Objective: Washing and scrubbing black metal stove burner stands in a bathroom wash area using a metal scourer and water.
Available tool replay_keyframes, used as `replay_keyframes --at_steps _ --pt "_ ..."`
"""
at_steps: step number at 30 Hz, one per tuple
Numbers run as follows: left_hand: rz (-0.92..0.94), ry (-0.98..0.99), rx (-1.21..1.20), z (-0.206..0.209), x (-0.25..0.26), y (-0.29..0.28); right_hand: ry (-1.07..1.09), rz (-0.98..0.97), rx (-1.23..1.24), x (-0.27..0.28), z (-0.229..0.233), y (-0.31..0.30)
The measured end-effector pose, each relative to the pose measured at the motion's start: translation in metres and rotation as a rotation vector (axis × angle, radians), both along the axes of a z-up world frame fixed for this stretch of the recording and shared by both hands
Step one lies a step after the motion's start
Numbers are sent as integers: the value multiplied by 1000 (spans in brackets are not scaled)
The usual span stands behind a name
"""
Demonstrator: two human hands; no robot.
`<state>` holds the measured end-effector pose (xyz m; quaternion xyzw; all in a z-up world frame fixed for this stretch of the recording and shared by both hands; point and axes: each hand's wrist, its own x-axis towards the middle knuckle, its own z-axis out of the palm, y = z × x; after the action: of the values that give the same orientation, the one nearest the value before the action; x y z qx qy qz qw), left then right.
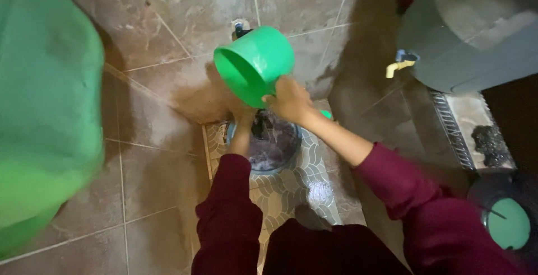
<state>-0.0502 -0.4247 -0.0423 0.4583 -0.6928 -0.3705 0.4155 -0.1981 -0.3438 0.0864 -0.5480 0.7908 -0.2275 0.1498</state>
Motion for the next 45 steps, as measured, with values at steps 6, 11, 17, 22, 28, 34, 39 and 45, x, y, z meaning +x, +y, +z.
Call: replay_keyframes --at_steps 6,11,17,22,28,34,39,45 --pt "-24 85 131 -20 29 -10 -467 13 -43 -18 3 4" --pt "-71 142 240 -41 50 -20 -1006 -96 178 -45 39 62" --pt "-235 127 412 -128 53 -45 -1098 -161 204 -91 105 220" --pt "-90 434 1156 -133 23 -48 -1146 -495 31 -107 139 384" --pt "-175 802 1395 -145 -13 -3 -876 -1060 -219 -89 116 579" --pt "-84 860 1380 -151 -57 53 -635 -1282 -467 -46 57 720" --pt "-94 833 1356 -155 -72 89 -757 -1526 -360 -35 -42 824" --pt "-80 911 1365 -161 -75 122 -939 -1526 -436 -5 -111 872"
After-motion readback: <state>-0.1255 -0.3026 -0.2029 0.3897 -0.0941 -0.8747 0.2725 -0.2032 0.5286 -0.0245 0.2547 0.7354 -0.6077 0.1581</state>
